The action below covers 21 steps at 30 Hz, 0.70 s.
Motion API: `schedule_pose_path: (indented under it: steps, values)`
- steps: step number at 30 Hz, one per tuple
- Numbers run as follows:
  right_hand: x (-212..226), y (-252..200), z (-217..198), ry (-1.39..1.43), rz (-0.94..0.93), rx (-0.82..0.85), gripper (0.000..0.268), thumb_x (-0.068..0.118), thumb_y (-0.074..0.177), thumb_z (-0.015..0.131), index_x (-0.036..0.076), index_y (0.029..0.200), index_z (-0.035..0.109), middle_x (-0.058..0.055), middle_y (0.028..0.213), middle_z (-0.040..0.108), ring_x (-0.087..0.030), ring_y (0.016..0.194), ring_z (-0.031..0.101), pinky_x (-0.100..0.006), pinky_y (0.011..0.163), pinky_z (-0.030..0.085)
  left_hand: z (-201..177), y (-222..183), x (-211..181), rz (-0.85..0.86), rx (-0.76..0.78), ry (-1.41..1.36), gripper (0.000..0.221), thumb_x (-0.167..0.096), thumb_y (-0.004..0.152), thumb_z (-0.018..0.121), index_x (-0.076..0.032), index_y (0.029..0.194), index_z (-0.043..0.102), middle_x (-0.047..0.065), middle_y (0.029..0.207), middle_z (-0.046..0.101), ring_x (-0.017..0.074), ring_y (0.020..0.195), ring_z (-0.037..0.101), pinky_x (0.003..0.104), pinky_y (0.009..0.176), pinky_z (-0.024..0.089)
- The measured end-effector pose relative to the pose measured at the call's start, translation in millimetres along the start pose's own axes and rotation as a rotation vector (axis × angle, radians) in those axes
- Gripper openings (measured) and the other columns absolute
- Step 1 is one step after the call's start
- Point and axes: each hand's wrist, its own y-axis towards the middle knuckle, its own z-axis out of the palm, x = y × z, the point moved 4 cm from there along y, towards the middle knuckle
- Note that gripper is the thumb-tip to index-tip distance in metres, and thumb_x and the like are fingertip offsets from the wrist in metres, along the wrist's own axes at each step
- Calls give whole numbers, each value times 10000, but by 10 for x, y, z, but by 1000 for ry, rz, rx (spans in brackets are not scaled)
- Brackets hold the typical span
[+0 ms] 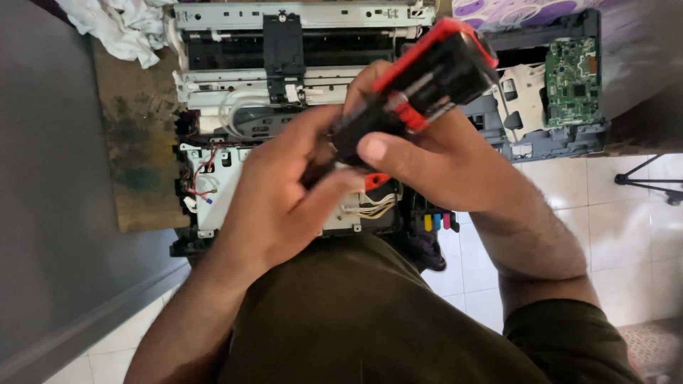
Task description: Removing a main circuit board from a printer by unscrewing it, cleaning with a brush, and disconnecting ribbon cables.
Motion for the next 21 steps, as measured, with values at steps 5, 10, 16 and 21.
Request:
schedule_pose_path:
  steps: [5,10,16,21]
  values:
    - [82,21,26,-312,-117,95,394,345,1053,428,6,1219,540,-78,1004,622,-142,799,652,-217,623,553,-306,-448,423,-42,-207,-75,228,-309,1013,514,-103,980,606,-28,751,514,99,663,425,284,579,341]
    - [-320,-427,-408,-244,-92,-48,381,223,1054,489,15,1373,471,-52,1086,637,-88,897,675,-174,756,622,-1010,-870,1076,-463,-637,19,200,-268,1019,613,-188,846,553,-69,706,573,40,592,462,249,520,355]
    - [-883,-1261,-735,-415,77,-442,285,296,1107,489,108,1315,536,-22,883,591,-132,776,602,-268,745,512,-1428,-729,1953,-124,-671,427,250,-95,1208,467,11,1080,654,172,1061,755,266,898,674,413,720,452]
    - [-1293,-1757,-701,-34,234,-676,243,217,1146,458,94,1324,569,-101,974,657,-158,778,628,-240,716,536,-1270,-700,2725,-408,-522,576,376,-295,1126,538,32,985,660,283,772,679,533,681,616,606,568,368]
